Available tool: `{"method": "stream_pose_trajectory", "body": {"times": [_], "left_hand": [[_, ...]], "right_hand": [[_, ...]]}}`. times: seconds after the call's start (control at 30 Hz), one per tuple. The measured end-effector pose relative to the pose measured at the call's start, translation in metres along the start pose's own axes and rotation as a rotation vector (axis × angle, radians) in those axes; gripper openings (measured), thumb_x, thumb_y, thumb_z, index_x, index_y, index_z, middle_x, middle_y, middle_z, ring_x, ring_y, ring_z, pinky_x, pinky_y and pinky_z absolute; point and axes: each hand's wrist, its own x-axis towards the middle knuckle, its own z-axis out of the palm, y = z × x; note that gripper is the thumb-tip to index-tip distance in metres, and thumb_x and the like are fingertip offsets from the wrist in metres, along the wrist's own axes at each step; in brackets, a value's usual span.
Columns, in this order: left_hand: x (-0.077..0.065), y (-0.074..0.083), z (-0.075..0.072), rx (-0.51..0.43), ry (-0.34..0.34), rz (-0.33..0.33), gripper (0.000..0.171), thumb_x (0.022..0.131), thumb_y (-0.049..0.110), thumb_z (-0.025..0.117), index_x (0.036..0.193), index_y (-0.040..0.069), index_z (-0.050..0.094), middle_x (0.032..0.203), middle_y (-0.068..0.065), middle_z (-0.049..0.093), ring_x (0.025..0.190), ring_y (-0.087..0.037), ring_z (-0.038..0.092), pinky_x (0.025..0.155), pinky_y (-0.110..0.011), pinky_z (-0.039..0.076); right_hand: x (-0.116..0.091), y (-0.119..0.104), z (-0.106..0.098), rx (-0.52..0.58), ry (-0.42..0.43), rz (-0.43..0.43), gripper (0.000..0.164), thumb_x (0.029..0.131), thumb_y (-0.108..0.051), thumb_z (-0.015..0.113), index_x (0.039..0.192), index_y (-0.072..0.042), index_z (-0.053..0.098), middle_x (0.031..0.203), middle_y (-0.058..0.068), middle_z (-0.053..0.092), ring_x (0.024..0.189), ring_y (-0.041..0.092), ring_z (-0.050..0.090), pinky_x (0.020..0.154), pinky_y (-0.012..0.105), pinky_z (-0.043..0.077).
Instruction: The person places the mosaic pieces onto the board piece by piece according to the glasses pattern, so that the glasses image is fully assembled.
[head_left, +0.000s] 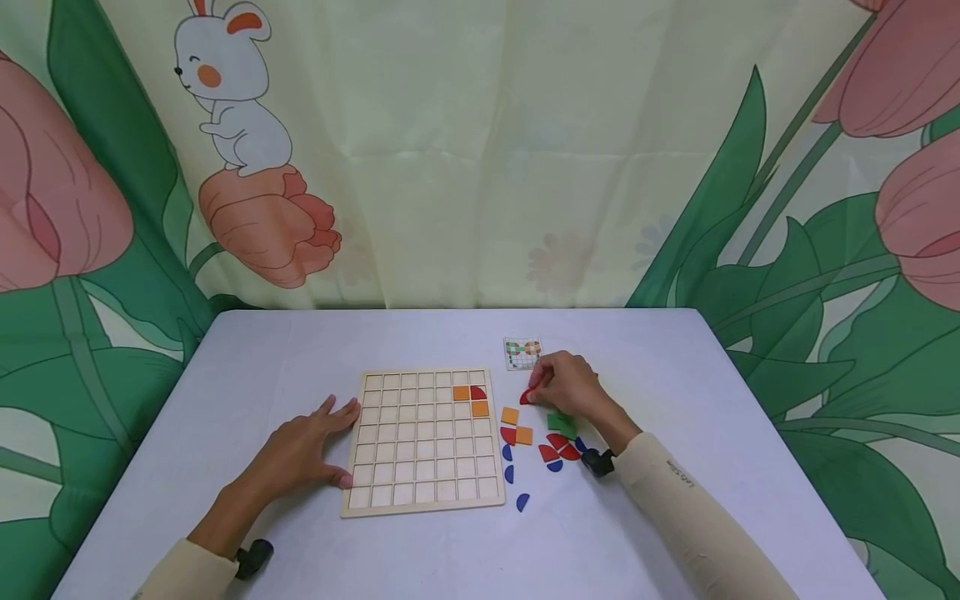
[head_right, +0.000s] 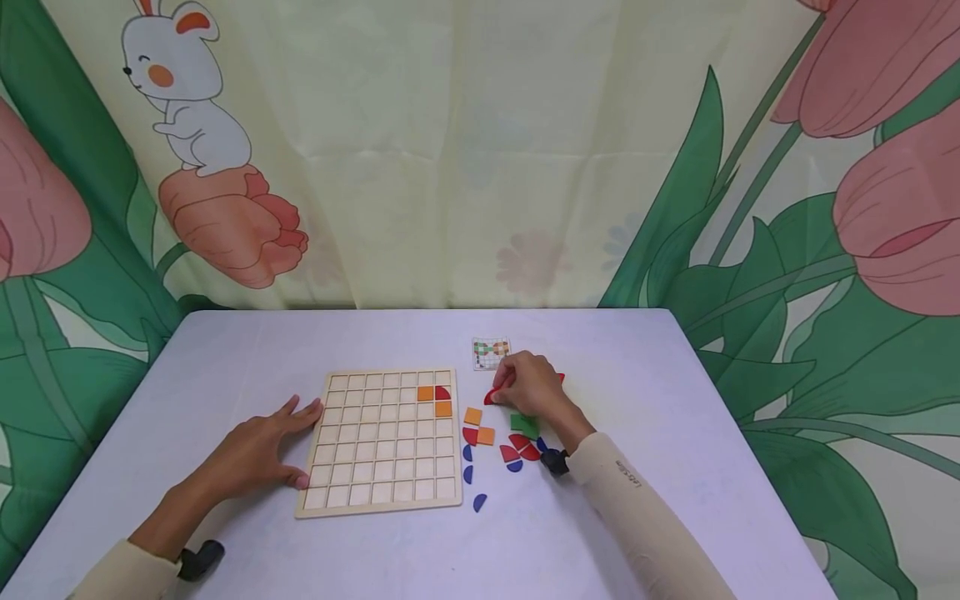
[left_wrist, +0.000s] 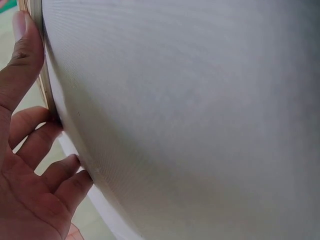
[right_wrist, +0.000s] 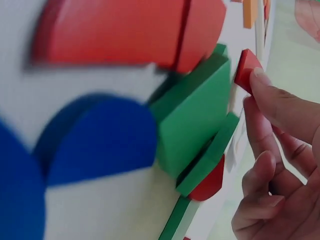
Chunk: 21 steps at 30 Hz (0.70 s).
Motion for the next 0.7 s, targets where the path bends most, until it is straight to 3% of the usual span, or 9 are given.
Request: {"method": "stream_pose_trajectory", "body": {"times": [0.2, 0.4, 0.7], "left_hand": [[0.001, 0.0, 0.0, 0.004, -0.001, -0.004, 0.126, 0.054, 0.054, 0.099, 0.161, 0.013, 0.046, 0.164, -0.03, 0.04, 0.135, -0.062, 0.054, 0.102, -0.07, 0.05], [0.003, 0.0, 0.002, 0.012, -0.009, -0.021, 0.127, 0.054, 0.054, 0.099, 0.162, 0.014, 0.044, 0.164, -0.031, 0.039, 0.136, -0.063, 0.053, 0.103, -0.071, 0.049], [0.002, -0.002, 0.003, -0.005, -0.013, -0.027, 0.128, 0.054, 0.054, 0.099, 0.162, 0.015, 0.044, 0.165, -0.03, 0.038, 0.137, -0.063, 0.052, 0.104, -0.071, 0.049]], "right_hand": [[0.001, -0.011, 0.005, 0.089, -0.018, -0.047, 0.013, 0.088, -0.015, 0.089, 0.094, -0.018, 0.078, 0.087, 0.001, 0.071, 0.089, 0.02, 0.061, 0.068, 0.028, 0.053], [0.002, -0.027, 0.012, 0.119, 0.005, -0.121, 0.012, 0.088, -0.017, 0.089, 0.088, -0.02, 0.077, 0.088, -0.002, 0.071, 0.091, 0.019, 0.06, 0.071, 0.03, 0.049], [0.006, -0.054, 0.024, 0.152, -0.024, -0.175, 0.012, 0.091, -0.018, 0.086, 0.092, -0.022, 0.076, 0.086, -0.002, 0.069, 0.086, 0.02, 0.059, 0.067, 0.03, 0.049]]}}
